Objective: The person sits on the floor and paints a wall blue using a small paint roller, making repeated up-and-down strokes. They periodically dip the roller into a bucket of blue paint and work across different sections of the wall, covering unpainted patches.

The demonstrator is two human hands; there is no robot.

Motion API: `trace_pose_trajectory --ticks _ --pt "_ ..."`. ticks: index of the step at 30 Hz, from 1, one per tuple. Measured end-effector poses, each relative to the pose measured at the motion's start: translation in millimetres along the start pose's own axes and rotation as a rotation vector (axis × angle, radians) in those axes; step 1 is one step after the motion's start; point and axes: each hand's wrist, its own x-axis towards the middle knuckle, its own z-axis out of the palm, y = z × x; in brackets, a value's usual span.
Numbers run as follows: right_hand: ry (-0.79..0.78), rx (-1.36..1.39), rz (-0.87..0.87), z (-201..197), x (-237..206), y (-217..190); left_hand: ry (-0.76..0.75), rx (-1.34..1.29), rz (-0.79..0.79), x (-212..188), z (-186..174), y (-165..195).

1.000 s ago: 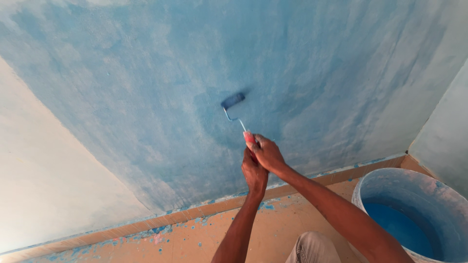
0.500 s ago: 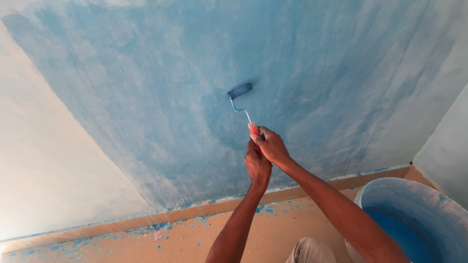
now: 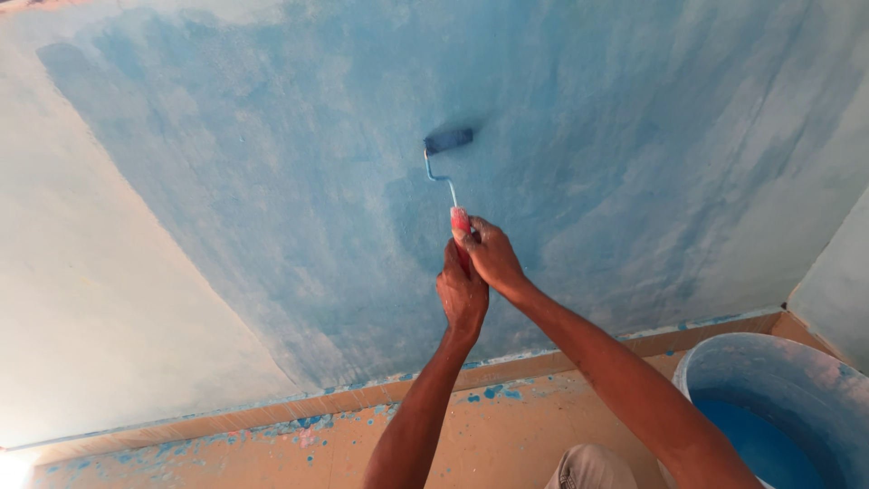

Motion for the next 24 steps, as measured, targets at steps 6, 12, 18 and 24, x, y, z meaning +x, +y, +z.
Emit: trace_pose_trajectory --ticks 6,12,18,24 --pt "0.034 0.19 -0.018 37 -30 25 -0.077 0.121 -0.047 -23 -29 -17" --pt "0.092 0.506 -0.038 69 10 -4 -0.021 0.344 0.307 39 -70 -7" --pt "0.112 0.707 0.047 129 -17 -15 -0.257 0.474 0.135 38 -136 -8" --pt "0.085 0.698 0.124 150 -38 -21 -0.225 0.474 0.186 26 -158 -11"
